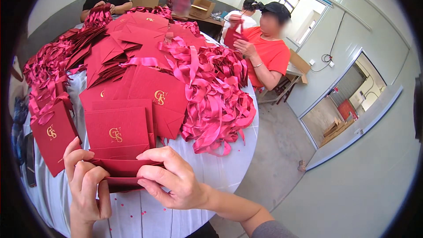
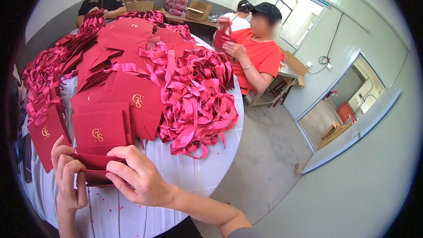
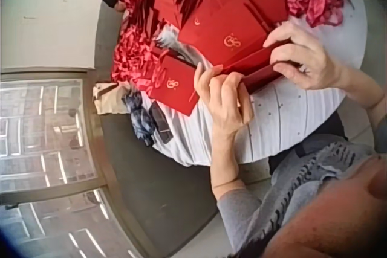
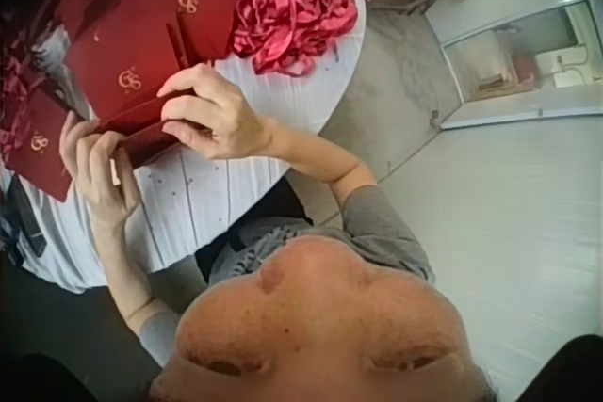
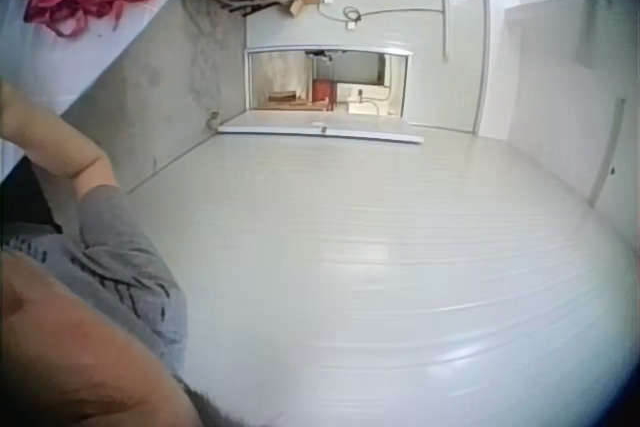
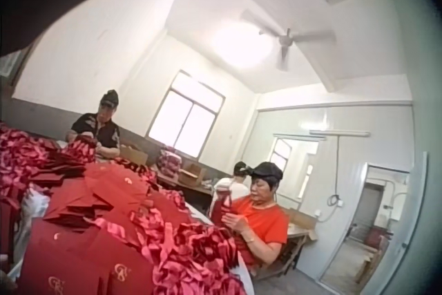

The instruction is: The person attaches ribbon handles to paper gift bags by threading pink ribbons into the bags by hand, then folds and opens the gift bags.

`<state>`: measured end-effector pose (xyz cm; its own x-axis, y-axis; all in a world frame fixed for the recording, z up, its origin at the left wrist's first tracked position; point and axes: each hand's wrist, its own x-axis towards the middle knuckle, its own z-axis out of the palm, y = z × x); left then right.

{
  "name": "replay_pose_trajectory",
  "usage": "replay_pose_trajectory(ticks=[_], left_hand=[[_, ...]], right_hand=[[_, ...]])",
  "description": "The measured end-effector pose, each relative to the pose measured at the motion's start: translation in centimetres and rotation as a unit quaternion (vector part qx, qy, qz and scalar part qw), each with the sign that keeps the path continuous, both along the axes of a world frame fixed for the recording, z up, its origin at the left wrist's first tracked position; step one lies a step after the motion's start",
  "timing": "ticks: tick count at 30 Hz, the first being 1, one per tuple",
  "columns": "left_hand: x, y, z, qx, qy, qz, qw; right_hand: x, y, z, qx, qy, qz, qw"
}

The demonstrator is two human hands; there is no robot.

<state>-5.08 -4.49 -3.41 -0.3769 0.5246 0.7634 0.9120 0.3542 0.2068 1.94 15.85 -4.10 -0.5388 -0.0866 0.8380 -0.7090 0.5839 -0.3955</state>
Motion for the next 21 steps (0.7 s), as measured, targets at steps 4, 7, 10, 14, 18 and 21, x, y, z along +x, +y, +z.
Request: replay_pose_trajectory(ticks=[4,7,10,14,18,21], left_hand=[[-0.05,-0.1,-0.23,0.005,0.002,0.0,1.0],[0.14,-0.05,0.06,-0.002,0.003,0.006,1.0],[0.27,-0.16,0.13,-0.006,-0.002,0.011,1.0],[0.19,-0.3,0.0,-0.008,-0.002,0.012,1.0],[-0.18,0.2,-0.3,-0.009,-0.002,0.004,1.0],[0.27,-0.45,0.04,-0.015,0.001,0.013,1.0]], right_hand=[[0.0,-0.06,-0.11,0.0,0.0,0.001,1.0],[-0.01,0.01,-0.07,-0.009,0.0,0.006,1.0],[0.04,-0.15,-0.06,-0.009,0.0,0.005,1.0],[0.1,-0.22,0.01,-0.008,-0.002,0.004,1.0],[0.01,0.23,-0.19,-0.005,-0.002,-0.001,1.0],[0.04,-0.2,-0.05,-0.012,0.001,0.008,1.0]])
